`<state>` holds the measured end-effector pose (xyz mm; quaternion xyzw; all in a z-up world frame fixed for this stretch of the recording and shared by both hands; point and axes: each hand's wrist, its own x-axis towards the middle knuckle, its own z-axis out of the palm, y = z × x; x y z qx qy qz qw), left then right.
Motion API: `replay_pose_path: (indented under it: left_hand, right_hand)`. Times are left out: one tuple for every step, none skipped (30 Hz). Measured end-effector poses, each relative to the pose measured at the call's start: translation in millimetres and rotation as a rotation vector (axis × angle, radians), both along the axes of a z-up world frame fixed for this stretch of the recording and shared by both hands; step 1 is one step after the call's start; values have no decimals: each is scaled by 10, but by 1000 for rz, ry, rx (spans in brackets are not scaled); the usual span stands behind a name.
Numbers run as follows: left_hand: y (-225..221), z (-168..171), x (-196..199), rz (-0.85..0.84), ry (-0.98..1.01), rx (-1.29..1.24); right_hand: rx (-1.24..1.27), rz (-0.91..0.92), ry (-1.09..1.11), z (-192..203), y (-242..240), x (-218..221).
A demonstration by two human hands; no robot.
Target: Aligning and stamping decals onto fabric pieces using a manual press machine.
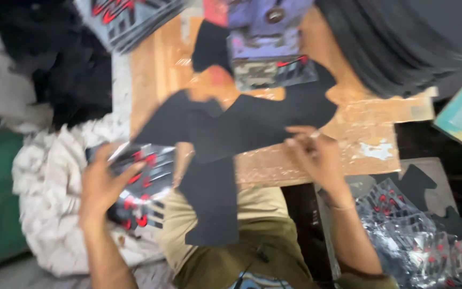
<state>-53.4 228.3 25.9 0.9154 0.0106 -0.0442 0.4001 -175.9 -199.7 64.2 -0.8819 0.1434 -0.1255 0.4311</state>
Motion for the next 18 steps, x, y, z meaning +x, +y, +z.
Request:
replay_pose_path:
  left_hand:
    - [-152, 74, 53, -144, -83, 57]
    - [-253, 143, 64, -276, -153, 121]
    - [-319, 114, 111, -239, -128, 139]
    - [-381, 70, 146, -291, -336, 132]
    - [-438, 19, 195, -349, -542, 130]
    - [-426, 8, 115, -321, -528, 143]
    - [-431, 3, 47, -311, -520, 11]
    - [-467, 3, 43, -313, -520, -125]
    - [-341, 26, -138, -298, -516, -117]
    - [-241, 44, -320, -599, -445, -114]
    - [-155, 65, -508, -899, -367, -113]
    - [-109, 75, -744, -901, -363, -115]
    - [-67, 92, -990, -1019, 76, -5]
    - [-32, 109, -1246, -1106, 518, 105]
    - [-20, 114, -1306, -1105, 518, 102]
    - [2, 124, -1296, -1086, 430, 67]
    - [16, 141, -1277, -1069, 341, 32]
    - [-108, 331, -1199, -1084, 329, 36]
  right_hand:
    - [-6, 142, -82, 76, 256, 130]
    - [1, 298, -159, 139, 544, 253]
    - [25, 335, -141, 121, 693, 488]
    - [-80, 484, -228, 99, 854, 702]
    - [-180, 634, -321, 73, 1027, 911]
    - [-165, 664, -317, -81, 1084, 1059]
    - [-213, 702, -324, -231, 1139, 1212]
    - [-268, 724, -336, -373, 1172, 1383]
    - [-260, 739, -337, -364, 1219, 1419]
    - [-291, 720, -303, -356, 1241, 1434]
    - [-323, 702, -269, -347, 1252, 1445]
    - [-322, 699, -264, -345, 1261, 1434]
    - [-315, 687, -234, -339, 1265, 1413]
    - [-311, 680, -206, -325, 1267, 1397]
    - [-312, 682, -204, -299, 1258, 1319]
    - [-311, 708, -211, -256, 1248, 1285]
    - [-310, 733, -218, -207, 1231, 1260]
    - [-320, 716, -224, -67, 1188, 1074]
